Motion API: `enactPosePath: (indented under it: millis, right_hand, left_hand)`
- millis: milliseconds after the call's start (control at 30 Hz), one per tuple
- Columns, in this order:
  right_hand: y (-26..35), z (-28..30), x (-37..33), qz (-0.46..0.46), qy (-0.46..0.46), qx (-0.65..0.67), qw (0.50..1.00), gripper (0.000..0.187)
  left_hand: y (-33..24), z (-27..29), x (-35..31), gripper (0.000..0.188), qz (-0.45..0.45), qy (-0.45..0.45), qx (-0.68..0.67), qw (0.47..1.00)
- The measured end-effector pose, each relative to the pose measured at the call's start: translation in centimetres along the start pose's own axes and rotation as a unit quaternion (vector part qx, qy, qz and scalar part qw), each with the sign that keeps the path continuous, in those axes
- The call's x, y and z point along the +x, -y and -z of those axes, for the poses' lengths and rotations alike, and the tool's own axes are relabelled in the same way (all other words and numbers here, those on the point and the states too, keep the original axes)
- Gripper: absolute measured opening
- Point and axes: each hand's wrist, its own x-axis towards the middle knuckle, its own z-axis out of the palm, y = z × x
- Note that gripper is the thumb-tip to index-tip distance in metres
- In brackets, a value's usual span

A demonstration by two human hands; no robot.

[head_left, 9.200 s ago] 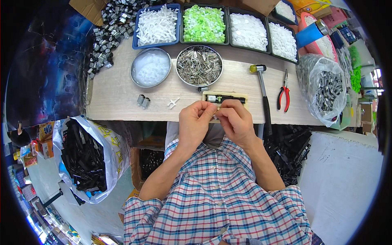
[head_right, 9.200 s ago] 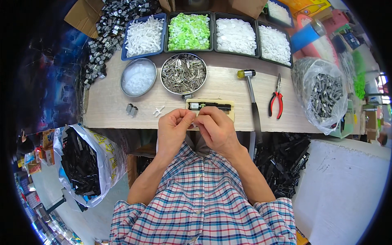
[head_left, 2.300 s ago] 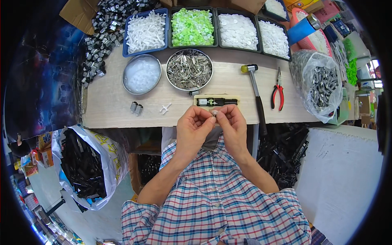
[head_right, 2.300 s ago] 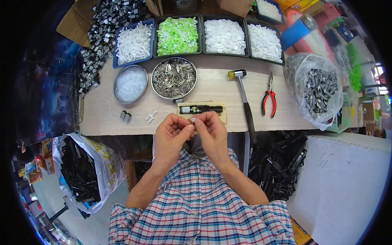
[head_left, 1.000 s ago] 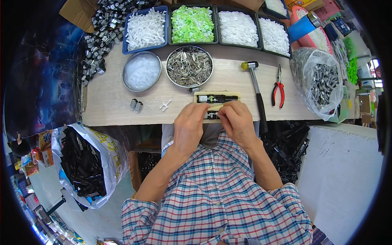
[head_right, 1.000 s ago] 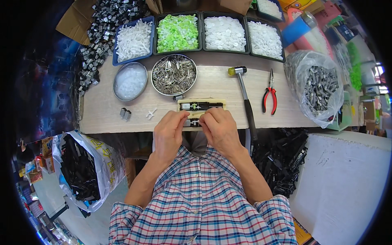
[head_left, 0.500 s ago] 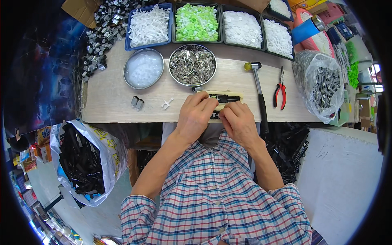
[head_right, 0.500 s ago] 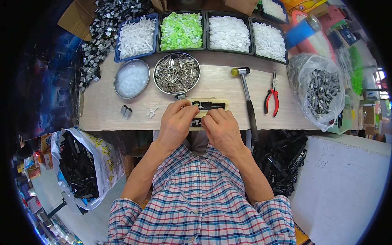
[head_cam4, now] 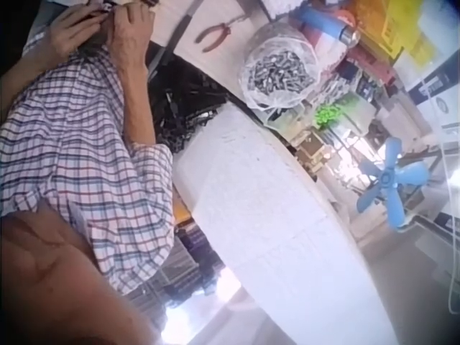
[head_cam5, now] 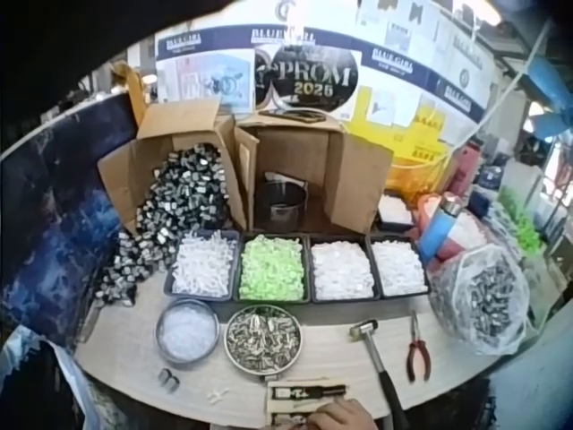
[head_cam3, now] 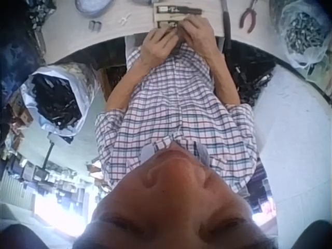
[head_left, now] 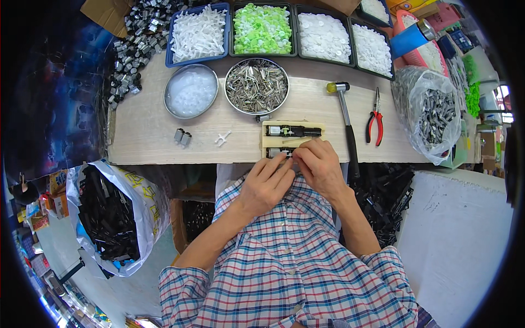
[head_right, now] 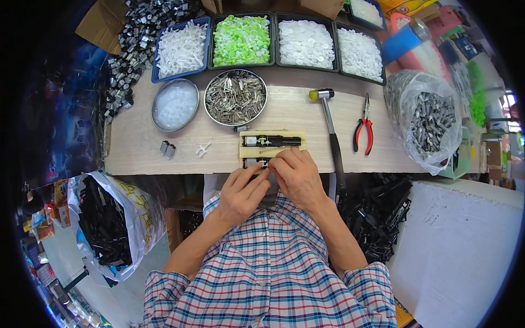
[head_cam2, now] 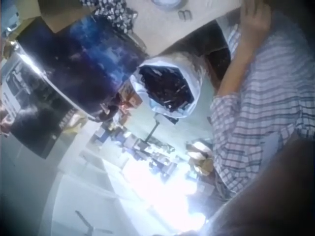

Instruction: Assembling small cylindrical electronic components into black plastic holders on a workbench.

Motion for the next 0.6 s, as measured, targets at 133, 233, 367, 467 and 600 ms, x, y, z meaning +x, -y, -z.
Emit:
enactPosePath:
  millis: [133,233,367,467,600]
  right_hand:
    - [0.1,0.3,-0.3,-0.005,-0.001,-0.016,1.000,0.024]
    - [0.1,0.5,0.0,0.002,0.008,0.019,1.000,0.024]
    - [-0.6,1.5,1.1,0.005,0.020,0.030,0.999,0.024]
    - [-4.0,3.3,3.0,-0.088,-0.108,0.014,0.990,0.017]
    - [-13.4,6.7,6.4,-0.151,-0.263,-0.104,0.947,0.011]
  left_hand:
    - [-1.6,-0.1,0.1,0.016,0.019,0.032,0.045,0.998]
    - [-2.6,-0.1,0.2,0.017,0.013,0.064,0.101,0.993]
    - [-2.7,-0.2,0.2,0.018,0.001,0.076,0.113,0.991]
    - [-2.3,0.0,0.8,0.018,-0.004,0.066,0.106,0.992]
    - [-2.1,-0.1,1.0,0.018,0.007,0.044,0.081,0.996]
